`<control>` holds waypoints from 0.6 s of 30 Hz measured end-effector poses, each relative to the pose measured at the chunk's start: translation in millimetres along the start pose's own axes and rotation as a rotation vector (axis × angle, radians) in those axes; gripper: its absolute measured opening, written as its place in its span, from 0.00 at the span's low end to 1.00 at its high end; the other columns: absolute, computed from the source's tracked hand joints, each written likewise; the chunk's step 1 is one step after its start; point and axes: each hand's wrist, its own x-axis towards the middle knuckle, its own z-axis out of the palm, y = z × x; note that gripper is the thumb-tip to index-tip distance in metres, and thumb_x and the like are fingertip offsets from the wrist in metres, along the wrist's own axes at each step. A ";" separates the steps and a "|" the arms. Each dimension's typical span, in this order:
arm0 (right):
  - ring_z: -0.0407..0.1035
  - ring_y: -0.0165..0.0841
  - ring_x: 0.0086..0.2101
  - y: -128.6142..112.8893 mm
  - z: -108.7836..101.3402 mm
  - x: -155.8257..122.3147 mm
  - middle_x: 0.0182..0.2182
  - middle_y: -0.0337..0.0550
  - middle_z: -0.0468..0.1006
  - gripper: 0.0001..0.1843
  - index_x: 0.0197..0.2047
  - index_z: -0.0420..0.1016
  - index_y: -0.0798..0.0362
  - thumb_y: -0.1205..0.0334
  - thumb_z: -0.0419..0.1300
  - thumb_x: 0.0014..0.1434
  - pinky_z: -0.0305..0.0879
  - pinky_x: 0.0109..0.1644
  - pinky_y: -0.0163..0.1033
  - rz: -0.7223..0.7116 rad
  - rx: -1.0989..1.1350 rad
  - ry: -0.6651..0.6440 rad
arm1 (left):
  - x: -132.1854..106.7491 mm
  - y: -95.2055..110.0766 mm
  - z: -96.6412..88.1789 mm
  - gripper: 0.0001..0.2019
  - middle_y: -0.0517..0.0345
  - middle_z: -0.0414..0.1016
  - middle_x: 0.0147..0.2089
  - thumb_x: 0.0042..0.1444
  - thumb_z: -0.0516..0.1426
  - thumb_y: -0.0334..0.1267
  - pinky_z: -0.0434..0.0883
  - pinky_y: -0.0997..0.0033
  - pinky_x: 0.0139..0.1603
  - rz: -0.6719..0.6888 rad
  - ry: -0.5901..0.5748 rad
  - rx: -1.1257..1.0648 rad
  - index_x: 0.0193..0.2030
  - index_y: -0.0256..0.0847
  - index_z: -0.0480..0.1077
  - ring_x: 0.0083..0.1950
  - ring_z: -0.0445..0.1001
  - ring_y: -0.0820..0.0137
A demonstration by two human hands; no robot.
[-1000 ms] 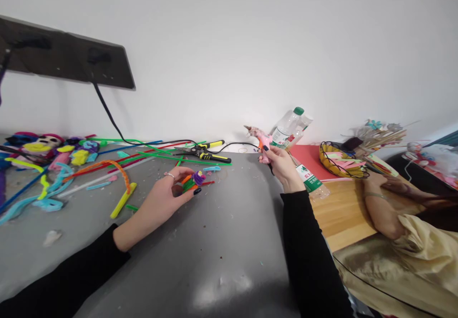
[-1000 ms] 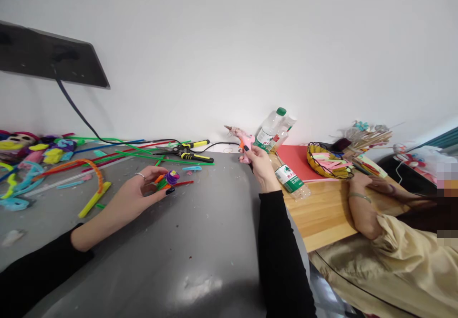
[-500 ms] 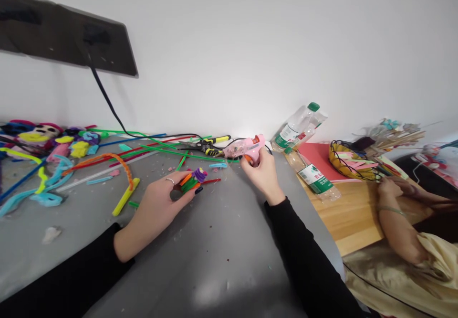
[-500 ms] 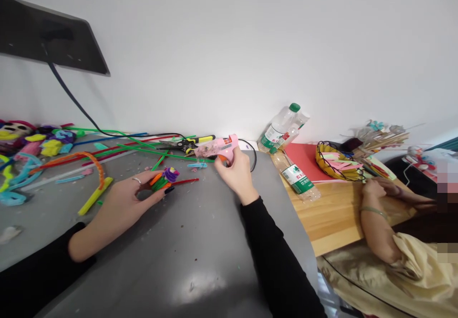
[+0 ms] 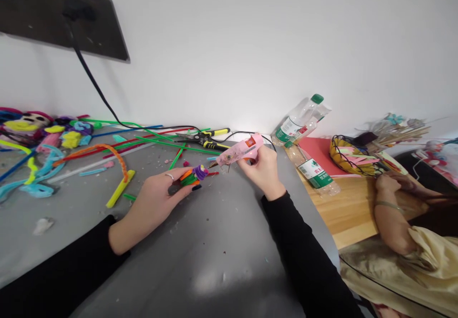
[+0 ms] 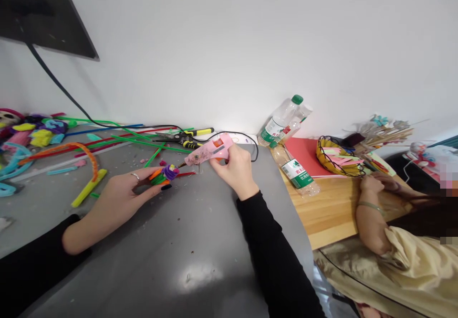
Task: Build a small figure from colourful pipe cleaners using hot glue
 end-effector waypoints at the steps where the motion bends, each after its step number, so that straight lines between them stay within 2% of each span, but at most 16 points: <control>1: 0.57 0.29 0.20 0.5 -0.5 0.0 0.17 0.32 0.61 0.16 0.24 0.52 0.46 0.54 0.58 0.52 0.57 0.28 0.36 -0.010 -0.002 -0.012 | 0.0 0.6 0.1 0.20 0.55 0.86 0.47 0.57 0.57 0.55 0.76 0.59 0.47 0.004 -0.005 0.002 0.49 0.48 0.80 0.43 0.82 0.54; 5: 0.56 0.28 0.20 1.5 -2.2 0.1 0.17 0.32 0.60 0.16 0.24 0.51 0.46 0.56 0.58 0.52 0.55 0.27 0.36 -0.055 0.007 -0.018 | -0.5 2.1 0.6 0.20 0.56 0.86 0.42 0.57 0.56 0.54 0.77 0.59 0.46 0.003 -0.012 0.002 0.49 0.49 0.80 0.39 0.82 0.55; 9: 0.59 0.29 0.21 4.3 -1.9 -0.7 0.17 0.32 0.62 0.12 0.26 0.57 0.47 0.57 0.58 0.53 0.57 0.29 0.36 -0.085 0.025 -0.054 | -0.9 1.7 0.9 0.19 0.57 0.86 0.39 0.56 0.56 0.53 0.76 0.60 0.45 -0.002 -0.004 0.004 0.49 0.50 0.80 0.39 0.81 0.55; 14: 0.61 0.30 0.22 9.7 -1.3 -1.6 0.19 0.33 0.65 0.10 0.28 0.63 0.48 0.57 0.60 0.55 0.59 0.30 0.35 -0.078 0.000 -0.106 | -0.7 0.6 0.8 0.19 0.57 0.84 0.36 0.58 0.55 0.53 0.76 0.62 0.44 0.029 -0.008 0.017 0.49 0.48 0.80 0.38 0.81 0.56; 18: 0.60 0.29 0.22 12.8 -0.9 -1.4 0.19 0.33 0.66 0.11 0.28 0.63 0.49 0.56 0.60 0.57 0.59 0.29 0.34 -0.147 -0.009 -0.071 | -1.0 1.9 -0.4 0.19 0.56 0.85 0.38 0.60 0.54 0.49 0.75 0.65 0.43 0.042 -0.027 0.054 0.51 0.45 0.79 0.37 0.80 0.59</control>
